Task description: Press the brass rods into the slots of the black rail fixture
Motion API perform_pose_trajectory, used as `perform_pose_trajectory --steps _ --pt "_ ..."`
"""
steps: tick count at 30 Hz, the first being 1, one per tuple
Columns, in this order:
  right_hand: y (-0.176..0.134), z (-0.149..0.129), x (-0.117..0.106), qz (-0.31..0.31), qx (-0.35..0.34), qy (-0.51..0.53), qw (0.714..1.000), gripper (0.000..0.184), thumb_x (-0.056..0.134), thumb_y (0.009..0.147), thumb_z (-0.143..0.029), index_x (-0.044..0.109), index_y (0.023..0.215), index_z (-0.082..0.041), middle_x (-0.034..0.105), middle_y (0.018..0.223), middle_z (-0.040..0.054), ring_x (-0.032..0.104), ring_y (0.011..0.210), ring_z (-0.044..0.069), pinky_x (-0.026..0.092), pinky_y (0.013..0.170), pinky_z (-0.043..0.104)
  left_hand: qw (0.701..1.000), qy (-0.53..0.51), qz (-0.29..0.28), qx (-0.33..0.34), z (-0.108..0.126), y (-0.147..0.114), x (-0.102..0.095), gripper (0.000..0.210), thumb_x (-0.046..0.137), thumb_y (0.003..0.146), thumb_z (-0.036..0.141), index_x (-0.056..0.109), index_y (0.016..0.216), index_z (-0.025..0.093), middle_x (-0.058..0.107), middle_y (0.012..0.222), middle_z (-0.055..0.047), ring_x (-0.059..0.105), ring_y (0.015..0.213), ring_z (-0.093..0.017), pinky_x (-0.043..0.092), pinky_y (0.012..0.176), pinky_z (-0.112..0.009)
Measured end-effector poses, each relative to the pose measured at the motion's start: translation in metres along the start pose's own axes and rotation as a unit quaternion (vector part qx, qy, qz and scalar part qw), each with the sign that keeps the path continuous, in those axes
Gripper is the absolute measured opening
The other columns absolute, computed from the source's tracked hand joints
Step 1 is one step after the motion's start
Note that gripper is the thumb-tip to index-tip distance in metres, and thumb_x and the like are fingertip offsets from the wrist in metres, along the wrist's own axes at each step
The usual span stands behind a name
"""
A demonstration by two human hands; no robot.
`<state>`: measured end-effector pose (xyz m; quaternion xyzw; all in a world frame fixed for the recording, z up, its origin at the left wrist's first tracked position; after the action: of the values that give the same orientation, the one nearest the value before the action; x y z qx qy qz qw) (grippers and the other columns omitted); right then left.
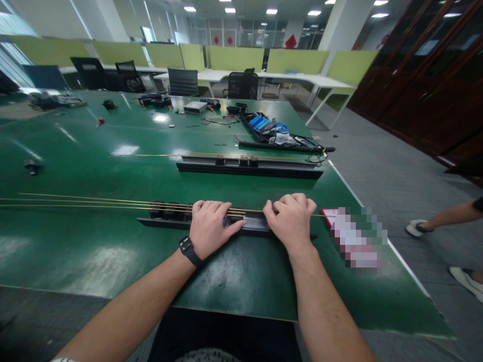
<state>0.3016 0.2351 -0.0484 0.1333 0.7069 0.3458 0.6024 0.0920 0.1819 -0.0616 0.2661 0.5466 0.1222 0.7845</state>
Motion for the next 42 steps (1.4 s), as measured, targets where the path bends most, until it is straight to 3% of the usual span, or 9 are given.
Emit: perform_pose_trajectory --steps 10,22,31,42 --pt "-0.002 -0.014 -0.001 -0.019 -0.036 0.057 0.998 0.037 0.059 0.097 -0.046 0.066 0.069 -0.022 0.072 0.082 0.0052 0.051 0.102 0.025 0.022 0.095 0.044 1.0 0.002 -0.005 -0.001 0.002 0.001 0.0 0.051 0.062 0.091 0.067 0.071 0.112 0.022 0.076 0.105 -0.01 0.064 0.103 -0.028 0.036 0.1 -0.049" --pt "0.001 -0.005 -0.003 -0.006 -0.008 0.024 1.0 0.045 0.059 0.094 -0.039 0.058 0.054 -0.02 0.071 0.077 0.005 0.049 0.097 0.025 0.022 0.089 0.045 1.0 0.002 -0.003 -0.001 0.001 0.0 0.0 0.052 0.062 0.091 0.068 0.071 0.112 0.022 0.075 0.105 -0.01 0.065 0.103 -0.028 0.035 0.101 -0.049" --pt "-0.001 -0.012 -0.004 -0.01 -0.023 0.048 0.999 0.037 0.058 0.096 -0.044 0.063 0.068 -0.022 0.072 0.081 0.0053 0.052 0.101 0.025 0.023 0.094 0.044 1.0 0.002 -0.005 -0.001 0.002 0.001 0.0 0.051 0.062 0.091 0.067 0.071 0.112 0.021 0.076 0.105 -0.009 0.065 0.103 -0.028 0.036 0.101 -0.049" --pt "-0.001 -0.014 -0.001 -0.016 -0.037 0.052 0.998 0.039 0.059 0.095 -0.046 0.063 0.065 -0.022 0.071 0.078 0.0048 0.051 0.101 0.025 0.022 0.094 0.044 1.0 0.003 -0.005 -0.001 0.002 0.001 0.0 0.05 0.063 0.091 0.067 0.071 0.112 0.022 0.076 0.105 -0.009 0.065 0.102 -0.028 0.036 0.1 -0.049"
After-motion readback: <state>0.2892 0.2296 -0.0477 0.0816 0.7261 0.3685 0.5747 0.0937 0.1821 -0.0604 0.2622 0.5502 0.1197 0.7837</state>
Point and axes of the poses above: each hand's wrist, its own y-axis towards the middle knuckle, its own x-axis out of the palm, z = x × y, the point moved 5 cm from there along y, towards the middle knuckle
